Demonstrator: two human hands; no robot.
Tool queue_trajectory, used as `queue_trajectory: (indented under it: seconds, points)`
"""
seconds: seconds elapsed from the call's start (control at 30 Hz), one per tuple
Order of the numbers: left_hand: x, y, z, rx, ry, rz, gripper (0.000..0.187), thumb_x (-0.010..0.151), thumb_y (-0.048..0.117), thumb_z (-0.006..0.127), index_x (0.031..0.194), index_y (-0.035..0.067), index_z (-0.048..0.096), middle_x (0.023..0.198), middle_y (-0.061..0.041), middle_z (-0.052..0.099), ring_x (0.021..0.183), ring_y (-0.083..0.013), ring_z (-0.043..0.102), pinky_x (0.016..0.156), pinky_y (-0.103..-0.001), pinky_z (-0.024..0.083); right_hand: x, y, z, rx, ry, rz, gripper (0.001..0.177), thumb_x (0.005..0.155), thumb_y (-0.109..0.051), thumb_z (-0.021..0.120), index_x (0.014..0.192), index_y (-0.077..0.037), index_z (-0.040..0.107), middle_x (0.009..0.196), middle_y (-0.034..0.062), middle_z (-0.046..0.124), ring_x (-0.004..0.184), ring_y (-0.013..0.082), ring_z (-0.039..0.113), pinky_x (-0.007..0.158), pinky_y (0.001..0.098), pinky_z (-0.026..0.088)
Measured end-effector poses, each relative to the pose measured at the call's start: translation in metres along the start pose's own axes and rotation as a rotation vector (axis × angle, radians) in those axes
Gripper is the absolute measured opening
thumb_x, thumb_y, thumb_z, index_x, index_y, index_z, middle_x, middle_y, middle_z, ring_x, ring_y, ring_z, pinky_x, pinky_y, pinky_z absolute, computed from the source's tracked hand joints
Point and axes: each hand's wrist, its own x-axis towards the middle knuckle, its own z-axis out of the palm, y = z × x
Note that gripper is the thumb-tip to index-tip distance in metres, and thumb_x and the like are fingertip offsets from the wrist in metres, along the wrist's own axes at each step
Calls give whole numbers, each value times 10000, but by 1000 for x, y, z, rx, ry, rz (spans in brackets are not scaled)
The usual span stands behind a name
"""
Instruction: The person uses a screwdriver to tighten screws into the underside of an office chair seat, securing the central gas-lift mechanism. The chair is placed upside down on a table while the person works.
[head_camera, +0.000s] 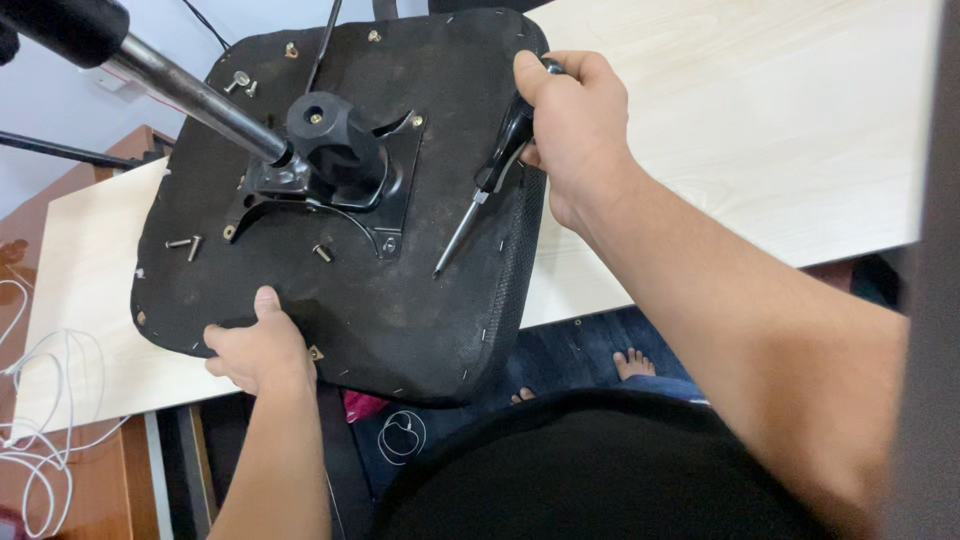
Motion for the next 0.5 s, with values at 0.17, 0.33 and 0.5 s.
queue_trajectory:
  seconds: [0.17, 0.33, 0.5]
  points:
    - [38, -16, 4, -40, -45, 145, 811, 965, 417, 706, 1532, -20, 323, 1485, -255, 357, 1295, -415, 520, 1060, -442, 469, -14, 16, 3, 75, 4, -61, 276, 924, -282, 669, 1100, -76, 616, 813, 0, 654, 653, 92, 606, 582, 302, 523]
    - [83, -26, 11, -94, -98, 275, 805, 979, 380, 708, 1536, -42, 306, 1516, -286, 298, 1323, -430, 483, 1085, -425, 455, -18, 33, -2, 148, 67, -66, 299, 944, -299, 627, 1064, -26, 603, 793, 36, 651, 645, 131, 628, 612, 349, 577]
    - [118, -26, 19, -138, -143, 346, 792, 980, 352, 705, 1530, -59, 310, 1509, -278, 309, 1319, -416, 501, 1086, -411, 486, -4, 49, -6, 161, 172, 33, 296, 914, -224, 588, 1131, -24, 573, 809, 80, 601, 620, 161, 603, 543, 367, 562]
